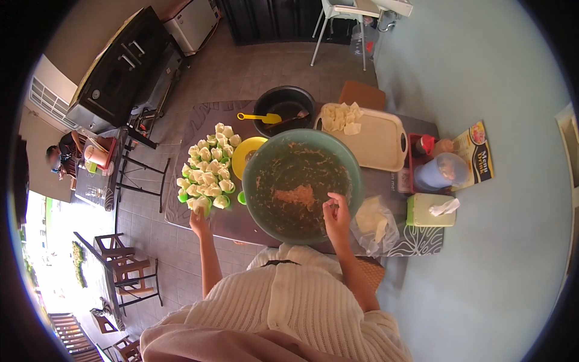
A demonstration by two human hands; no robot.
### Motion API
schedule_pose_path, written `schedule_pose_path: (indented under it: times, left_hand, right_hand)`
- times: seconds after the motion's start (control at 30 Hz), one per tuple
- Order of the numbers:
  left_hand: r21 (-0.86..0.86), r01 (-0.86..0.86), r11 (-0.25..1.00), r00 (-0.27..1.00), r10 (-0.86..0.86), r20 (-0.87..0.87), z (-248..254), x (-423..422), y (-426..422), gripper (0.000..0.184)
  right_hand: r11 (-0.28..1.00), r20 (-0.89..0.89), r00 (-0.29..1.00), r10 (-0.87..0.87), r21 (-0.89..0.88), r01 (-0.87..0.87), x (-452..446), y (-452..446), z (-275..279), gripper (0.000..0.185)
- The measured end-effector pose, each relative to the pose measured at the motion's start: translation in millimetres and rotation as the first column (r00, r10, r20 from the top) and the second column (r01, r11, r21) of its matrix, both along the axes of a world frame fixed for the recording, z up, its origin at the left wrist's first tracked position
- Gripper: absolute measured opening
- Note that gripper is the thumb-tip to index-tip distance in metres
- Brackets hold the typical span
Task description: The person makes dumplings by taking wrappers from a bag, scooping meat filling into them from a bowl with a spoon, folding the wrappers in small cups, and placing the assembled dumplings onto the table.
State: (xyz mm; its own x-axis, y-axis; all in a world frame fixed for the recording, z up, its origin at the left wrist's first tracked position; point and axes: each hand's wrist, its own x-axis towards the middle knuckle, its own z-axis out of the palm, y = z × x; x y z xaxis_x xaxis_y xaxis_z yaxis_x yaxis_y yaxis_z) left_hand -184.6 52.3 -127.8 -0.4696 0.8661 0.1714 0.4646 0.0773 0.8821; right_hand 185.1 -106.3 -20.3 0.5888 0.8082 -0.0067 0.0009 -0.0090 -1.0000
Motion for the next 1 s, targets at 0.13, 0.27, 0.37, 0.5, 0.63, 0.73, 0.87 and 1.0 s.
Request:
schedule_pose_path:
  times: [0.13, 0.27, 0.37, 0.5, 0.63, 0.73, 0.87, 1.0]
  left_hand:
    - [-0.125, -0.120, 0.985, 0.983, 0.100, -0.154, -25.0, -9.9, -11.2, 0.026]
    - [-0.265, -0.130, 0.955, 0.962, 0.057, -0.268, -57.3, -13.6, -8.4, 0.027]
    - [-0.225, -0.094, 0.970, 0.983, 0.055, -0.174, -80.3, -16.9, -1.1, 0.026]
    - [-0.224, -0.131, 0.966, 0.987, 0.106, -0.120, -82.0, -13.8, 1.8, 0.028]
    - [-0.059, -0.181, 0.982, 0.982, 0.177, -0.067, -70.2, -9.7, -9.1, 0.028]
    - [-0.021, -0.230, 0.973, 0.970, 0.227, -0.089, -43.2, -3.8, -19.2, 0.026]
    - [0.066, -0.070, 0.995, 0.992, 0.076, -0.101, 7.3, 26.9, -19.3, 0.017]
    - [-0.043, 0.259, 0.965, 0.938, -0.262, -0.227, 2.7, 47.8, -3.0, 0.018]
  right_hand:
    - [1.000, -0.010, 1.000, -0.004, -0.008, 0.004, 3.7, 0.6, -4.0, 0.026]
    - [1.000, 0.019, 1.000, 0.002, -0.028, -0.001, 5.7, 0.7, -8.4, 0.026]
    - [1.000, 0.019, 1.000, 0.001, -0.010, -0.001, 6.3, -0.1, -9.7, 0.026]
    - [0.999, 0.059, 0.997, -0.048, -0.004, 0.049, 11.9, -2.5, -0.9, 0.026]
    - [0.978, 0.128, 0.970, -0.205, -0.012, 0.208, 39.5, -21.6, 13.2, 0.020]
    - [0.888, 0.207, 0.867, -0.454, 0.027, 0.459, 91.1, -57.9, -25.7, 0.015]
    - [0.751, 0.442, 0.734, -0.516, -0.179, 0.635, 144.7, -127.1, -62.5, 0.012]
    - [0.542, 0.662, 0.729, 0.174, -0.683, 0.490, 166.3, -195.2, -110.9, 0.016]
